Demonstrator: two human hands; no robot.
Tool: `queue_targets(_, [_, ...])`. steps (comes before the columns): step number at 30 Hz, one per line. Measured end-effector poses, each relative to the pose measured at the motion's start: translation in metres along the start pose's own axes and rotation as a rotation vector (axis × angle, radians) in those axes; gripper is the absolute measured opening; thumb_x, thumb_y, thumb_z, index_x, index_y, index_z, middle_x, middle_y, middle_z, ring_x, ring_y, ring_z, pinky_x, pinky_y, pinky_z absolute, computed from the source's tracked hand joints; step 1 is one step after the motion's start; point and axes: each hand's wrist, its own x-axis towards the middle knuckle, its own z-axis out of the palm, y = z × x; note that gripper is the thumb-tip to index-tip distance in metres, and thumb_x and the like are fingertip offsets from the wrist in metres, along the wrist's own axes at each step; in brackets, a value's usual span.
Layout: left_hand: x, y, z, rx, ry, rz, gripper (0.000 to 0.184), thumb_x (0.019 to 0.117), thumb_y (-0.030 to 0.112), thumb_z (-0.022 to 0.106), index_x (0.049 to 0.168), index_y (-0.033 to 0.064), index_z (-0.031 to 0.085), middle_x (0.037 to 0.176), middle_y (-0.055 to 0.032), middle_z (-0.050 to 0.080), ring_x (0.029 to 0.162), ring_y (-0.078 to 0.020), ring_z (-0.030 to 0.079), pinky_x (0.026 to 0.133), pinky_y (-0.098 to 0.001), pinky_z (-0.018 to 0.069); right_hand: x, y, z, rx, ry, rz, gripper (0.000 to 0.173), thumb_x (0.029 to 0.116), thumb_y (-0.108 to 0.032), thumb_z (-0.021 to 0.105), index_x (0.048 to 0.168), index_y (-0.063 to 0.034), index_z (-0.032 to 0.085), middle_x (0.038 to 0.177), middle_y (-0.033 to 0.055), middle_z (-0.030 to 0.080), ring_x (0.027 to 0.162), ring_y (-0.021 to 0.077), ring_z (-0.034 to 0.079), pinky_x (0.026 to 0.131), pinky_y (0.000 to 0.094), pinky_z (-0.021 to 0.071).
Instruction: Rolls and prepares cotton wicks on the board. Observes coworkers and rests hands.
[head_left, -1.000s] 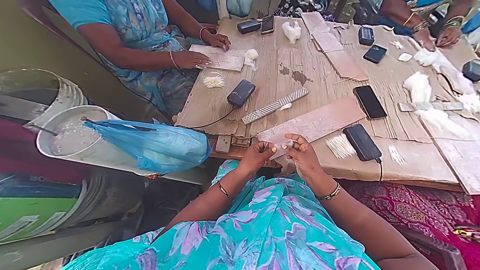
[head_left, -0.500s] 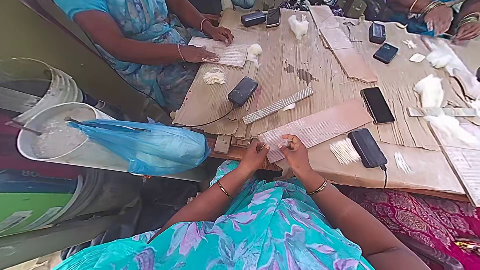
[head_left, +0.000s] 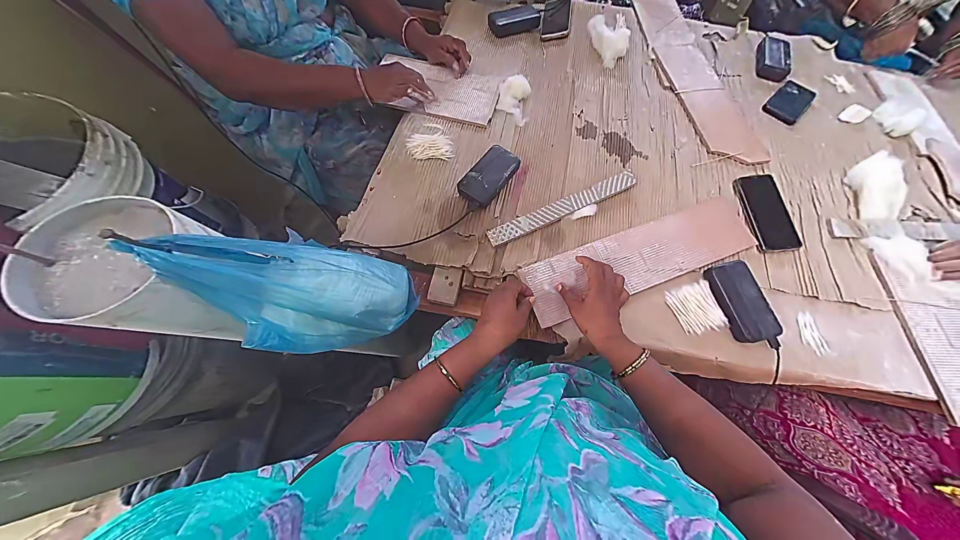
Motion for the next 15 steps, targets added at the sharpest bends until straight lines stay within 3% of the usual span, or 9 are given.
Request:
queue_targets(4, [0.002,0.006,0.0,0.09,0.017,0.035,0.021,0.1051,0.014,0.058,0.117,-0.0013,0.066,0.116,-0.0191,0.066,0.109,-0.032,0.065,0.099,-0.0492,0.0518,0.004,0.006,-0.009,0.037,0.019,0.024,0.054,0.0936,-0.028,0.076,0.141,-0.0102,0.056,0.136,0.0217,0.055,0.122,0.046,0.05,0.091,0.067,0.0381])
queue_targets(8, [0.007,0.012,0.001,0.166,0.025,0.055,0.02,0.1042,0.012,0.059,0.116,-0.0019,0.066,0.116,-0.0202,0.065,0.111,-0.034,0.064,0.1,-0.0507,0.0515,0.01,0.009,-0.017,0.041,0.05,-0.032,0.042,0.099,-0.017,0.066,0.139,-0.0083,0.057,0.138,0.0222,0.054,0.124,0.0461,0.05,0.091,0.0662,0.0403])
queue_targets(12, [0.015,0.017,0.002,0.229,0.009,0.041,0.021,0.1026,0.014,0.062,0.118,-0.0007,0.066,0.117,-0.0199,0.065,0.111,-0.0342,0.065,0.099,-0.0509,0.0526,0.019,0.009,-0.015,-0.042,-0.052,-0.299,0.038,0.0988,-0.004,0.059,0.137,-0.0047,0.059,0.14,0.0205,0.058,0.131,0.0438,0.053,0.102,0.0652,0.0413])
queue_targets(14, [0.017,0.018,0.0,0.228,-0.005,0.028,0.023,0.1016,0.014,0.063,0.119,-0.0004,0.066,0.119,-0.0205,0.065,0.113,-0.0353,0.065,0.098,-0.0528,0.0528,0.022,0.012,-0.007,-0.107,-0.145,-0.481,0.042,0.1017,-0.011,0.057,0.143,-0.0049,0.055,0.148,0.0185,0.054,0.138,0.0397,0.05,0.11,0.0651,0.0366])
queue_targets(15, [0.019,0.02,-0.002,0.228,-0.014,0.019,0.023,0.1013,0.014,0.064,0.12,-0.0005,0.065,0.118,-0.0208,0.065,0.112,-0.0357,0.065,0.098,-0.0532,0.053,0.021,0.012,-0.004,-0.147,-0.215,-0.529,0.046,0.1051,-0.02,0.053,0.15,-0.0071,0.049,0.156,0.0154,0.048,0.146,0.0354,0.042,0.116,0.0657,0.0283])
